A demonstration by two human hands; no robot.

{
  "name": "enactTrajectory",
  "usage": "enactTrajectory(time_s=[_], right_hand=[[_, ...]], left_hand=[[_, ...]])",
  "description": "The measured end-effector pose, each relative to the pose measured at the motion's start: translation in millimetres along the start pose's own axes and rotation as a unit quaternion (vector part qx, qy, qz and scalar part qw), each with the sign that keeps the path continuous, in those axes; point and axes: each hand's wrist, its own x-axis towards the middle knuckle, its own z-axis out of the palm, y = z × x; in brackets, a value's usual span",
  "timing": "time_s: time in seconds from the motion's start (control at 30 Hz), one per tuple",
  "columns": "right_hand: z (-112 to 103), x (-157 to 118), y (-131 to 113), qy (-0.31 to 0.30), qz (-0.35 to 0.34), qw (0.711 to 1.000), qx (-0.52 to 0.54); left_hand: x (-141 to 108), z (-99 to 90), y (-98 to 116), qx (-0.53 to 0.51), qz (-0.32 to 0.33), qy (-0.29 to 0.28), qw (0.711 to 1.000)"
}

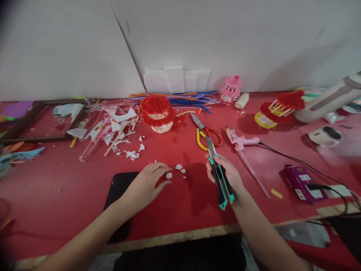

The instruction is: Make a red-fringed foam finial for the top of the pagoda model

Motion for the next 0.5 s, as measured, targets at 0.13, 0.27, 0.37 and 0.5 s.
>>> enactTrajectory(time_s=[0.13, 0.27, 0.37, 0.5], right_hand=[[0.5, 2.8, 6.6, -0.016, 0.026, 1.0, -0.002], [0.3, 5.9, 9.7, -0.022, 0.036, 0.999, -0.01], [0.5, 7.6, 9.8, -0.028, 0.044, 0.999, -0.015], [0.3, 9.0, 10.8, -0.034, 0.049, 0.998, -0.018]], left_hand=[[2.1, 3.0, -4.9, -0.066, -0.025, 0.03, 0.997], [8.4, -17.1, -14.2, -0.134, -0.057, 0.104, 0.984], [30.6, -53.4, -19.7, -0.148, -0.062, 0.187, 0.969], [84.3, -106.8, -27.5, -0.082, -0.043, 0.319, 0.943]])
